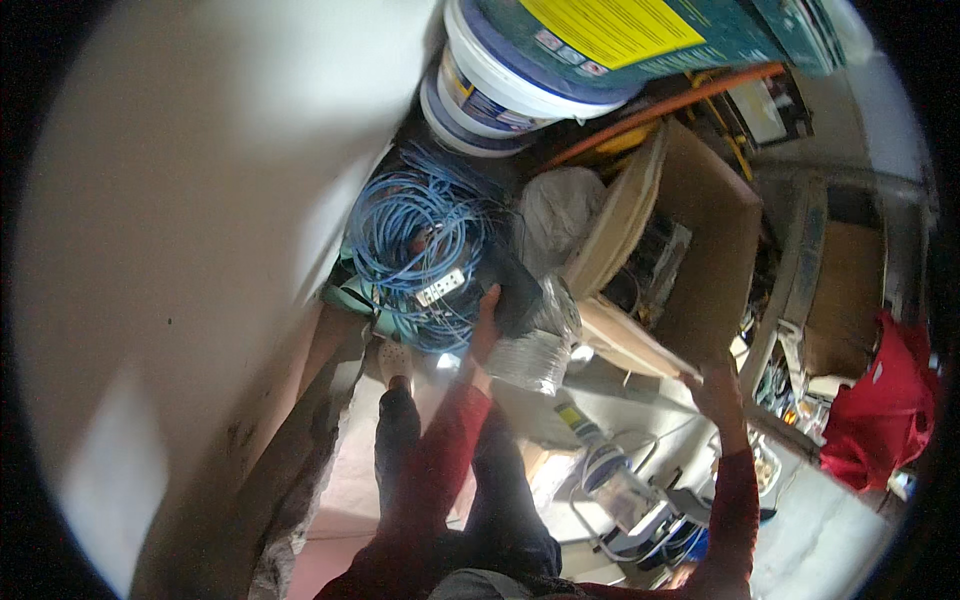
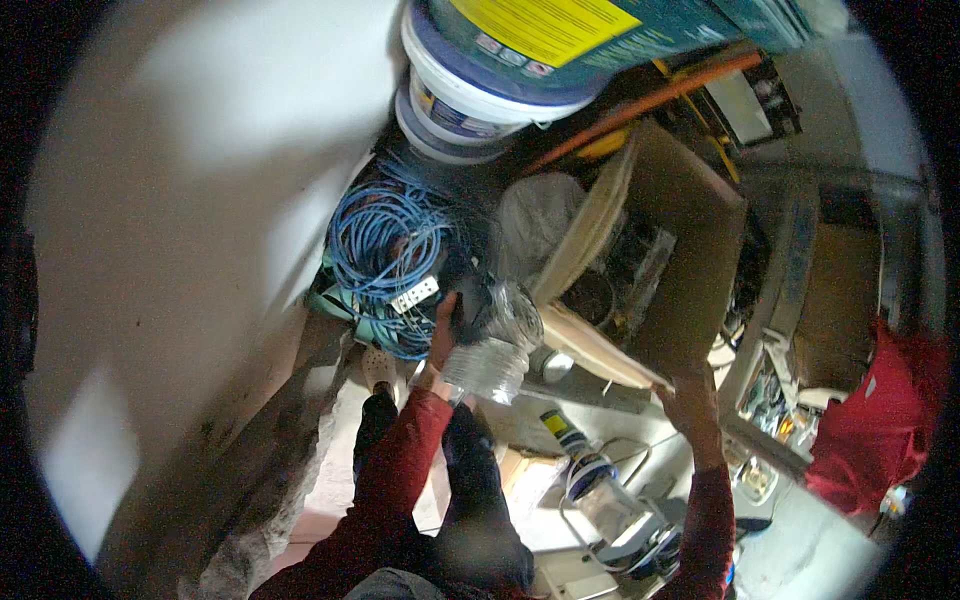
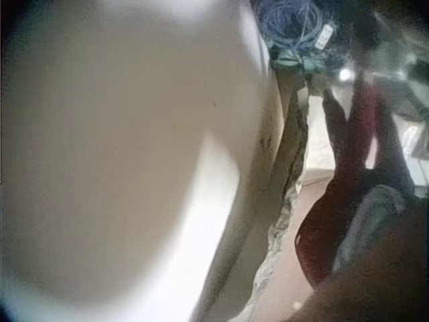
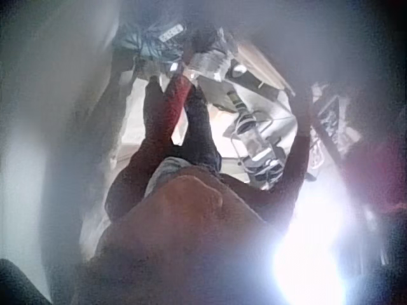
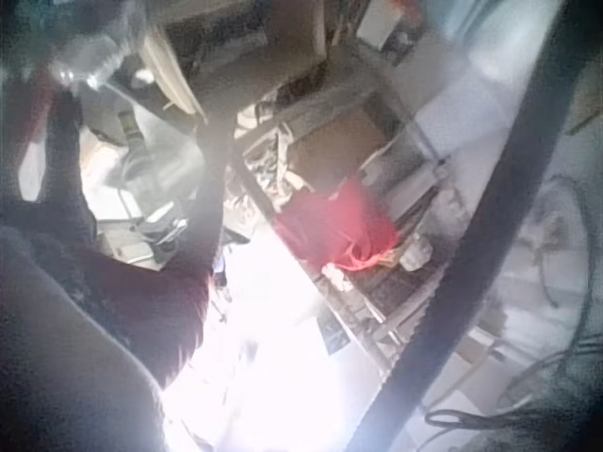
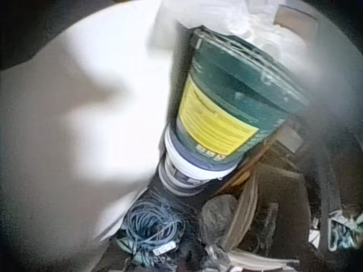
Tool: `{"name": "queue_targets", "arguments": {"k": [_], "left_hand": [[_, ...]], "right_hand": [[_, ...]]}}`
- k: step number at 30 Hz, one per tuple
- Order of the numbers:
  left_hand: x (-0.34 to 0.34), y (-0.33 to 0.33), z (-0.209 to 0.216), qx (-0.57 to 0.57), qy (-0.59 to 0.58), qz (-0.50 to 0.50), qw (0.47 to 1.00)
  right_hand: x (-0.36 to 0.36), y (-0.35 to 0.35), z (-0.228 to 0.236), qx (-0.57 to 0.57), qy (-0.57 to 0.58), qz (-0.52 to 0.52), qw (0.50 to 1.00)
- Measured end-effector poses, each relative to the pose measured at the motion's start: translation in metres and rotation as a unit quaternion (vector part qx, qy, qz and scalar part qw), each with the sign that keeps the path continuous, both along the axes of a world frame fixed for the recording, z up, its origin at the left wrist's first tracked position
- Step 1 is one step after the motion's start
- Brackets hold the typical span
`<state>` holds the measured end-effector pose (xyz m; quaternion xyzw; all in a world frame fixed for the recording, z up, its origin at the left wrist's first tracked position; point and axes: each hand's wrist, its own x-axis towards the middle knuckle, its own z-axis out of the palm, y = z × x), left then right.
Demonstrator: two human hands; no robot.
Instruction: The person opens a cardboard box, places bubble wrap and a small item inside, then closes and tapes the box. They move the sealed box aside and later walk through the room carrying a water bottle and phone.
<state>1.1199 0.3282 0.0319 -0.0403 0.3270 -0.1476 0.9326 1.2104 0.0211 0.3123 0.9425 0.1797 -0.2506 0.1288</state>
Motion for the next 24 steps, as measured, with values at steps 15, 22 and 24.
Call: {"name": "queue_targets", "arguments": {"k": [15,22,24], "left_hand": [[-0.016,-0.085,-0.005,0.015,0.018,-0.02,1.0],[-0.045,-0.113,-0.041,0.064,-0.01,-0.144,0.988],[-0.052,-0.116,-0.047,0.073,-0.012,-0.168,0.983]], "right_hand": [[0.146,0.326,-0.151,0.133,-0.008,0.408,0.903],[0.22,0.293,-0.39,-0.349,-0.066,0.252,0.9],[0.227,0.289,-0.435,-0.409,-0.085,0.212,0.884]]}}
